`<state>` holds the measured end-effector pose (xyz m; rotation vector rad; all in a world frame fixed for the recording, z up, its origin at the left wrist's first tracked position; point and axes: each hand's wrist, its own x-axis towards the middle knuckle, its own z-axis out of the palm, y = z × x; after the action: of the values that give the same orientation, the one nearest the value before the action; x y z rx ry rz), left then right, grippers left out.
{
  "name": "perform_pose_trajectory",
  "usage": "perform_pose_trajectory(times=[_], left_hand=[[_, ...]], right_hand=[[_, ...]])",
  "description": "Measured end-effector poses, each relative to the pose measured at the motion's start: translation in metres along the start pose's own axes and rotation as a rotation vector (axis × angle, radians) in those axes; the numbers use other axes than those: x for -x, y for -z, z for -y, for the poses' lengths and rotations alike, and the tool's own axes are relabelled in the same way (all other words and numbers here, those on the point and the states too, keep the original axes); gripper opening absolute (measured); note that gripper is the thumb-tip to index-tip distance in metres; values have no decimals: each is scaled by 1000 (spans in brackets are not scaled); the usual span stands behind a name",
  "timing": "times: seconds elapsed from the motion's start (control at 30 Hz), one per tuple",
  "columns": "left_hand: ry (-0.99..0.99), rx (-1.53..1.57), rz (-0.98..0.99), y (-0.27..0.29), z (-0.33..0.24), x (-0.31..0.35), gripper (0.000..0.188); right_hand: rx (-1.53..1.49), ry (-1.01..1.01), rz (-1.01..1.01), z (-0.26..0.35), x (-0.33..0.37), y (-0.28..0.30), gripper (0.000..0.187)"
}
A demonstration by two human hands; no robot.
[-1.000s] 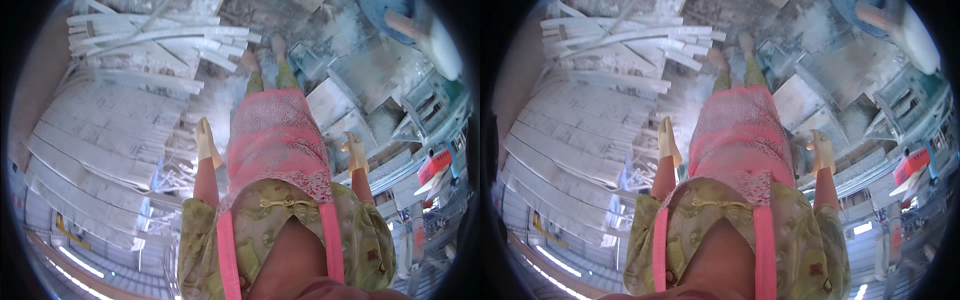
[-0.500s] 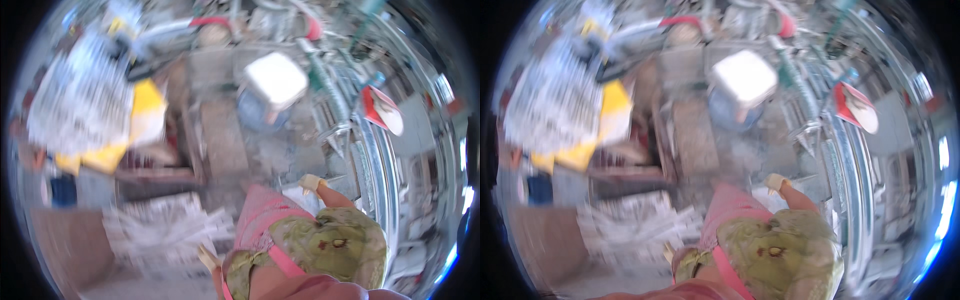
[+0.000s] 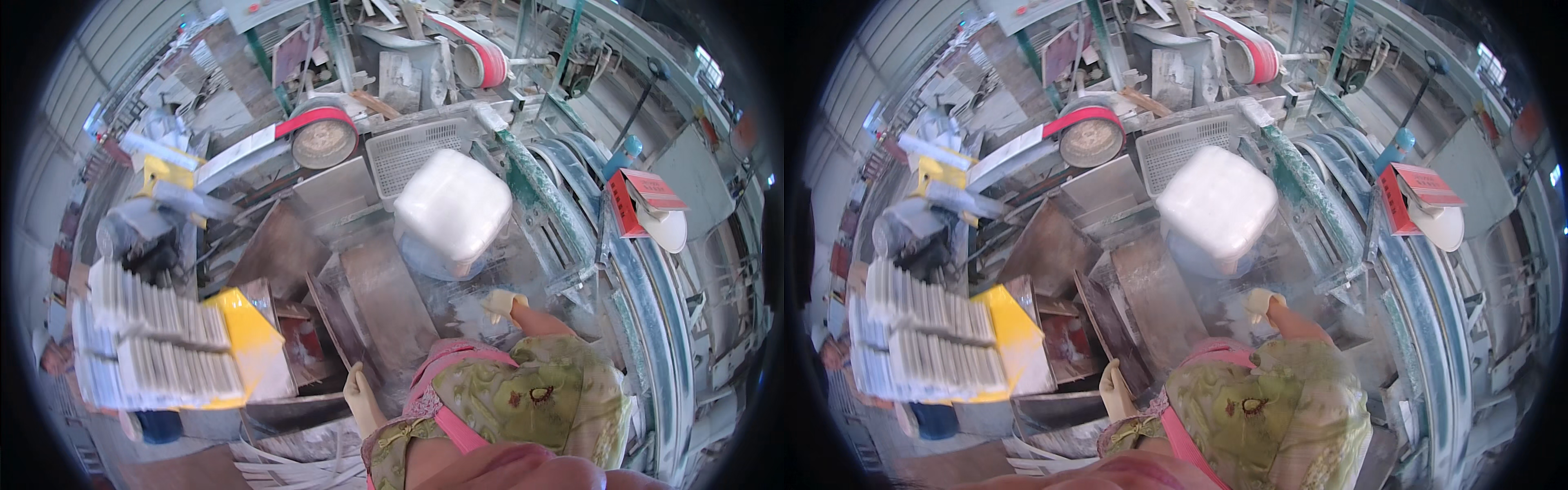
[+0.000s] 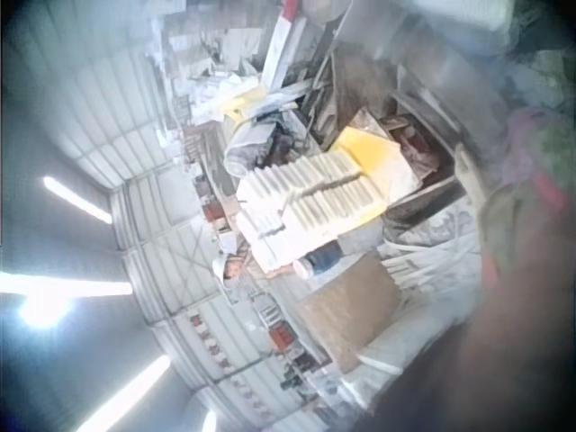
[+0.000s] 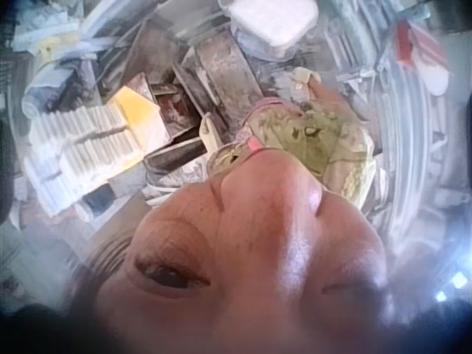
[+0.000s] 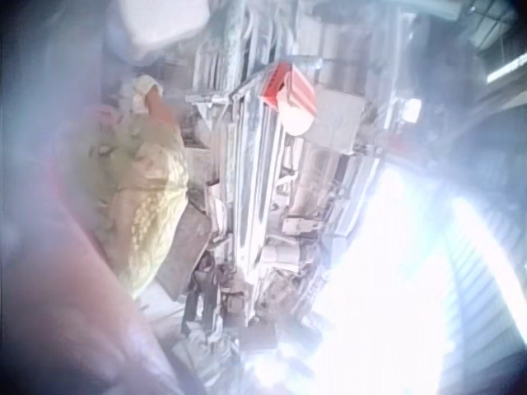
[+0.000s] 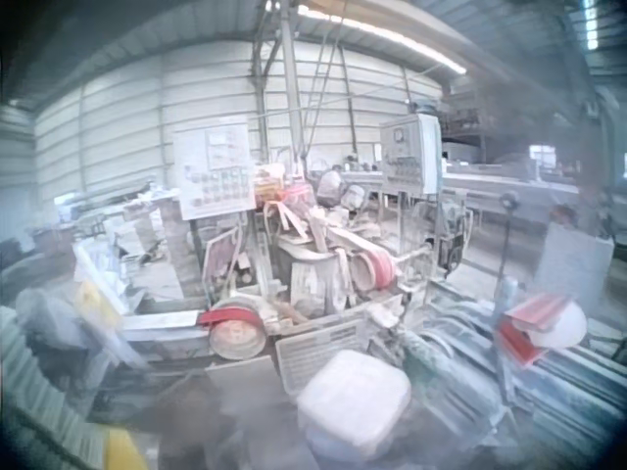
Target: The person repeatedly picks up white rectangular plaster pieces from a yellow tray and stacks them on a nearby pile. The hands move quickly between the tray and the stack, handling the pieces one at a time.
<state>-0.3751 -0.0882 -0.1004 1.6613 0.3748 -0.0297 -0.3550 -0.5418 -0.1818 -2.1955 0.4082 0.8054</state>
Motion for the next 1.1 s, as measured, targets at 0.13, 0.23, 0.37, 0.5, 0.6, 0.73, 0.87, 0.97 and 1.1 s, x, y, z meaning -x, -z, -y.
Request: perform_pose_trajectory(times=[0.13, 0.23, 0.37, 0.5, 0.6, 0.73, 0.87, 0.97, 1.1], left_hand=[[84, 22, 67, -34, -75, -48, 34], [-3, -23, 83, -43, -109, -71, 36], [-145, -70, 85, -56, -147, -102, 35], [-161, -95, 75, -66, -173, -144, 35], [-117, 15, 145, -65, -185, -184, 33], [-48, 72, 61, -61, -198, -236, 32], [-185, -46, 64, -60, -217, -285, 35], [-179, -52, 68, -65, -223, -306, 32], [-172, 2, 35, -62, -218, -320, 34]], right_hand=[[-194, 30, -84, 68, -19, 55, 45], [-235, 86, -50, 120, -34, 75, 48], [-288, 85, -25, 174, -57, 83, 48], [-236, 141, 2, 214, -89, 97, 50], [-209, 146, 8, 239, -113, 112, 51], [-189, 189, -64, 266, -147, 129, 51], [-152, 211, -127, 288, -186, 147, 51], [33, 262, -228, 296, -207, 157, 52], [-213, 277, -205, 311, -220, 172, 51]])
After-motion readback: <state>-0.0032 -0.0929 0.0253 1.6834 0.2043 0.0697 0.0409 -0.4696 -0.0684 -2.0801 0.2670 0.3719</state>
